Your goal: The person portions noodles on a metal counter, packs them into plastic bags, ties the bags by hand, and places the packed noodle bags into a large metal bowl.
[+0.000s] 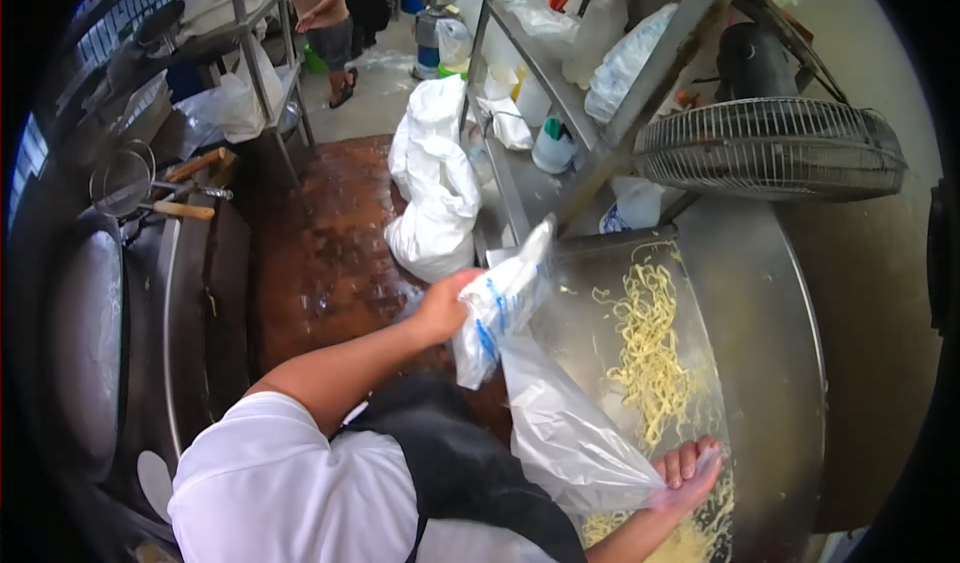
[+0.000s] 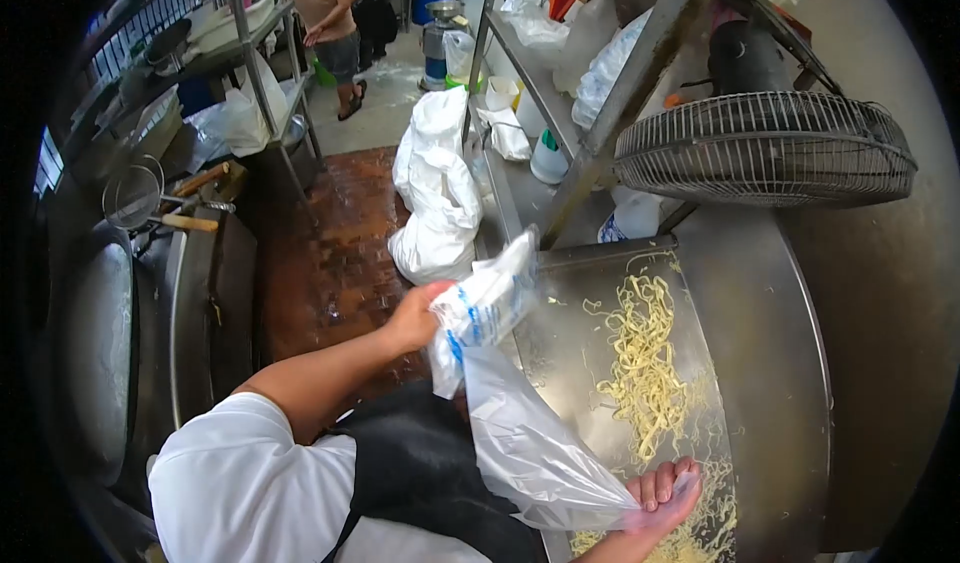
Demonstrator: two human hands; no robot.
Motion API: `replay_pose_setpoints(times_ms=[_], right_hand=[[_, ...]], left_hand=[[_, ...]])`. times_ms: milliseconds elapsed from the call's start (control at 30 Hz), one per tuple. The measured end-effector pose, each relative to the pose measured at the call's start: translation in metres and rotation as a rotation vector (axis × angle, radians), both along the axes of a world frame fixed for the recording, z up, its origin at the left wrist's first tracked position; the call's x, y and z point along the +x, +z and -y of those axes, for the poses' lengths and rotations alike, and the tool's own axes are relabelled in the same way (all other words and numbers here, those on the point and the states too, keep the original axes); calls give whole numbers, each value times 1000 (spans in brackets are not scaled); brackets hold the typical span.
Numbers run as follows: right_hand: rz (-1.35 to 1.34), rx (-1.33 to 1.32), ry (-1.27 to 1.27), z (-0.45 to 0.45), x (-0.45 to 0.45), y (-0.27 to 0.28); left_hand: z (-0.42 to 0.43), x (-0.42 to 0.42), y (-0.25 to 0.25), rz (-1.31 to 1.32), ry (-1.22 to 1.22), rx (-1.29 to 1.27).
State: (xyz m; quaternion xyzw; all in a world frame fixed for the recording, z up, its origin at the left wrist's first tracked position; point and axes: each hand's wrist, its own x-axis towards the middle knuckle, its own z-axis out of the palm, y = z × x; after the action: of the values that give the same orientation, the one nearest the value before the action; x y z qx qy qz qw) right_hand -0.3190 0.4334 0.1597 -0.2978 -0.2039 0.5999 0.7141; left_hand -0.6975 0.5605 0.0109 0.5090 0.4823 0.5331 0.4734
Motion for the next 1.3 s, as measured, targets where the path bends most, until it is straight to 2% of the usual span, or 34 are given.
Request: replay_pose_setpoints(times_ms=[100, 200, 333, 400, 433, 533, 567, 633, 667, 700, 800, 867, 933, 967, 1033, 1067, 1133, 1200, 1267, 1300], right_hand=[[-12, -54, -68, -1, 0, -5], [12, -89, -94, -12, -7, -2], [40, -139, -21, -34, -20, -5], [16, -207, 57, -51, -33, 5], [141, -437, -199, -66, -64, 25], [232, -581, -375, -98, -96, 29], [411, -536, -351, -106, -108, 31], [448, -655, -434, -121, -138, 38], [454, -716, -479, -126, -151, 42], [404, -581, -351, -123, -158, 42], [311, -615, -396, -113, -161, 18], [338, -599, -374, -122, -173, 22], [376, -598, -347, -125, -177, 26], [394, -603, -332, -126, -176, 26], [361, -537, -274, -124, -161, 15], [303, -465, -393, -126, -164, 8], [198, -323, -655, -137, -174, 7], [-31, -305, -636, -148, -179, 18], [-44, -98, -175, -148, -164, 19], [-89, -94, -191, -152, -165, 23]], left_hand=[[-25, -45, 30, -23, 174, 138], [-58, -79, 88, 32, 316, 266], [-137, -113, 130, 398, 515, 356], [-187, -130, 140, 574, 471, 457], [-216, -139, 143, 648, 462, 462], [-299, -158, 154, 802, 436, 427], [-319, -159, 165, 815, 440, 388], [-372, -165, 167, 828, 386, 367], [-400, -163, 168, 861, 361, 344], [-425, -160, 170, 890, 332, 319], [-517, -146, 156, 953, 217, 306], [-559, -127, 155, 795, 268, 235], [-584, -118, 147, 110, 271, 177], [-590, -115, 138, -17, 238, 176], [-584, -113, 122, -304, 516, 357], [-567, -112, 114, -447, 642, 451], [-506, -126, 122, -1, 524, 624], [-431, -135, 114, 441, 166, 304], [-365, -129, 67, 613, -377, 116], [-328, -114, 66, 569, -596, -105]])
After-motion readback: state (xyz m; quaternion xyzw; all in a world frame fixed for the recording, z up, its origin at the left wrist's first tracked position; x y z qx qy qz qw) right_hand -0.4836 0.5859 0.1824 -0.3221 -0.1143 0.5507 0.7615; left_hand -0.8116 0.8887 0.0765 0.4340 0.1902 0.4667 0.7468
